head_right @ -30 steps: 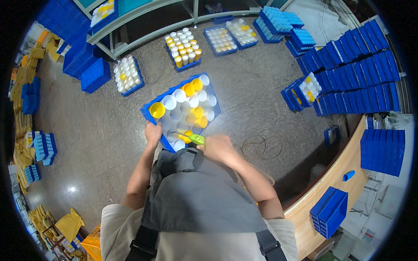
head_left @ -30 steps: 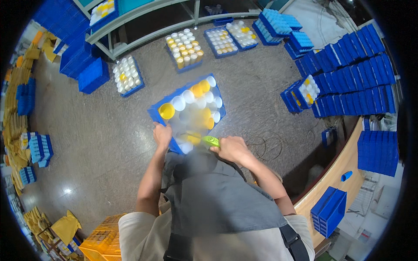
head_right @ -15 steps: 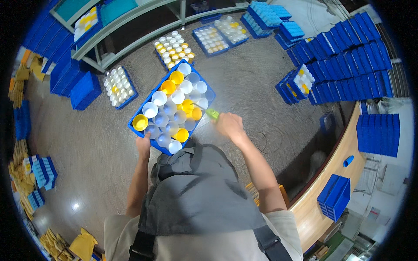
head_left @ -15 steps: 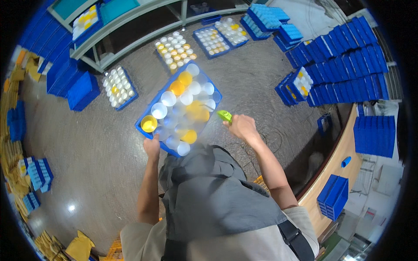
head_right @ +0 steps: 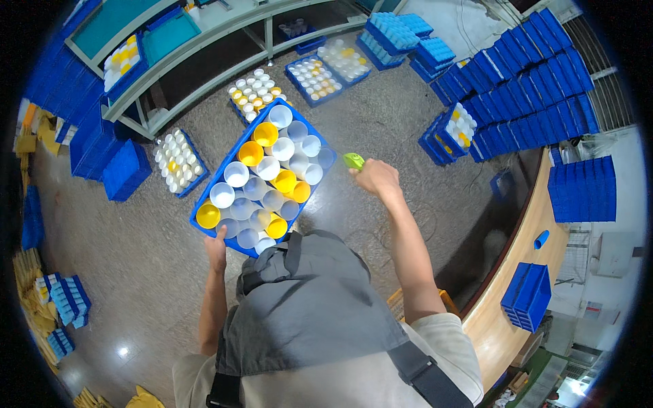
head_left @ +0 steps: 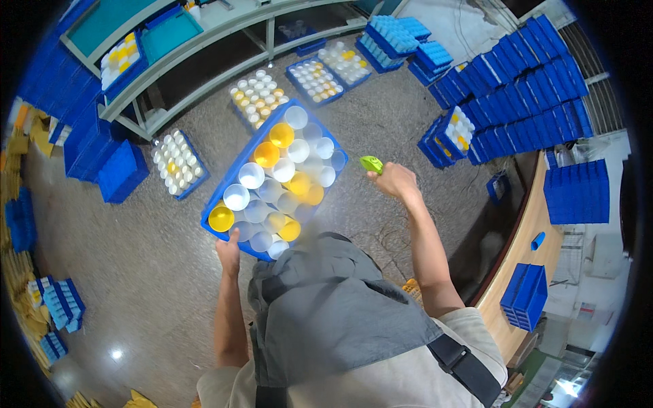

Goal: The person repeatedly picks up stacks of white and yellow plastic cups and places them one by one into blue trays. They move between a wooden table and a nearby machine, filling multiple trays and occasionally carrying them to other locations.

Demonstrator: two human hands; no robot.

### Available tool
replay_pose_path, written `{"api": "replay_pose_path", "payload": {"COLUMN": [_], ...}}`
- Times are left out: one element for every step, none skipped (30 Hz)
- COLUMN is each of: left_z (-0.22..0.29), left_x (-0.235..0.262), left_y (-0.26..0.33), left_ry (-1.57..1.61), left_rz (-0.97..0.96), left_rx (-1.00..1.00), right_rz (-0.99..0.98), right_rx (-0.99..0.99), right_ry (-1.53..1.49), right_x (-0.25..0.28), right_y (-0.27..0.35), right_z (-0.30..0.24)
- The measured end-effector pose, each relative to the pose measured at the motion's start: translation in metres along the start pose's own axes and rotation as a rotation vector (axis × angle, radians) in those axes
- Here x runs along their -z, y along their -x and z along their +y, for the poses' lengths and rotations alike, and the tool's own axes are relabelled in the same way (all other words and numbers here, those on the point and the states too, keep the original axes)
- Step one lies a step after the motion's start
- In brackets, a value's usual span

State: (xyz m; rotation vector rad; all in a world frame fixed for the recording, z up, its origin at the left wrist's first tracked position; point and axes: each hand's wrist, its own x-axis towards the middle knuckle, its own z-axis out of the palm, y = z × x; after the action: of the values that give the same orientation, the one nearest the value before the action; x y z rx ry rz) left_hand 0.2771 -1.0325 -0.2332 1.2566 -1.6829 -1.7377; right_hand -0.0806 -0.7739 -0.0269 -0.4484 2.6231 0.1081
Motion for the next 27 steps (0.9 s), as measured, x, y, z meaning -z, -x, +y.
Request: {"api": "replay_pose_path", "payload": {"left_z": [-0.002, -0.004, -0.005, -0.005, -0.005, -0.004, -0.002, 0.0, 0.002, 0.004, 0.005, 0.005, 0.004, 0.002, 0.0, -0.002, -0.003, -0.004, -0.002, 0.0, 0.004, 0.009, 0.014, 0.019, 0.024, 0.028, 0.032], "left_x": [0.002, 0.003, 0.003, 0.003, 0.003, 0.003, 0.003, 0.004, 0.005, 0.006, 0.008, 0.011, 0.012, 0.013, 0.014, 0.016, 0.017, 0.018, 0.019, 0.022, 0.023, 0.026, 0.027, 0.026, 0.025, 0.025, 0.025], "left_y": [-0.002, -0.004, -0.005, -0.006, -0.007, -0.006, -0.006, -0.006, -0.006, -0.006, -0.008, -0.01, -0.012, -0.014, -0.018, -0.022, -0.028, -0.035, -0.042, -0.051, -0.058, -0.067, -0.078, -0.09, -0.103, -0.117, -0.131], "left_ry": [0.004, 0.008, 0.031, 0.03, 0.05, 0.106, 0.118, 0.159, 0.221, 0.158, 0.12, 0.089, 0.13, 0.176, 0.222, 0.229, 0.204, 0.178, 0.152, 0.177, 0.175, 0.174, 0.172, 0.145, 0.146, 0.152, 0.158], "left_rz": [0.018, 0.034, 0.062, 0.064, 0.083, 0.098, 0.118, 0.128, 0.129, 0.152, 0.168, 0.204, 0.223, 0.258, 0.292, 0.307, 0.337, 0.365, 0.393, 0.435, 0.449, 0.463, 0.481, 0.534, 0.559, 0.582, 0.605], "left_rx": [0.024, 0.048, 0.079, 0.089, 0.105, 0.128, 0.127, 0.136, 0.17, 0.209, 0.272, 0.304, 0.331, 0.326, 0.317, 0.322, 0.298, 0.276, 0.254, 0.281, 0.344, 0.404, 0.444, 0.423, 0.436, 0.431, 0.426], "right_rz": [-0.036, -0.079, -0.096, -0.131, -0.139, -0.164, -0.186, -0.232, -0.282, -0.285, -0.29, -0.296, -0.305, -0.317, -0.325, -0.333, -0.341, -0.364, -0.386, -0.423, -0.457, -0.571, -0.598, -0.617, -0.64, -0.624, -0.599], "right_rx": [0.013, -0.007, -0.003, -0.012, 0.009, 0.034, 0.056, 0.075, 0.071, 0.118, 0.145, 0.19, 0.218, 0.26, 0.3, 0.348, 0.394, 0.43, 0.488, 0.536, 0.589, 0.534, 0.56, 0.601, 0.639, 0.683, 0.692], "right_ry": [-0.01, -0.001, -0.01, 0.02, 0.033, 0.047, 0.036, 0.022, 0.02, 0.036, 0.065, 0.081, 0.111, 0.126, 0.139, 0.174, 0.209, 0.248, 0.26, 0.276, 0.282, 0.291, 0.333, 0.349, 0.367, 0.356, 0.324], "right_x": [0.0, 0.0, 0.0, -0.001, -0.002, -0.004, -0.005, -0.007, -0.009, -0.011, -0.013, -0.016, -0.018, -0.02, -0.021, -0.021, -0.021, -0.019, -0.015, -0.011, -0.005, 0.003, 0.012, 0.021, 0.03, 0.041, 0.051], "right_y": [-0.001, -0.002, -0.005, -0.008, -0.011, -0.014, -0.017, -0.018, -0.02, -0.019, -0.019, -0.018, -0.016, -0.014, -0.013, -0.011, -0.009, -0.008, -0.008, -0.009, -0.011, -0.015, -0.021, -0.026, -0.034, -0.045, -0.058], "right_z": [0.0, 0.0, 0.0, -0.001, -0.003, -0.005, -0.008, -0.012, -0.017, -0.022, -0.03, -0.037, -0.046, -0.056, -0.065, -0.076, -0.087, -0.098, -0.109, -0.121, -0.132, -0.145, -0.156, -0.166, -0.177, -0.186, -0.197]}}
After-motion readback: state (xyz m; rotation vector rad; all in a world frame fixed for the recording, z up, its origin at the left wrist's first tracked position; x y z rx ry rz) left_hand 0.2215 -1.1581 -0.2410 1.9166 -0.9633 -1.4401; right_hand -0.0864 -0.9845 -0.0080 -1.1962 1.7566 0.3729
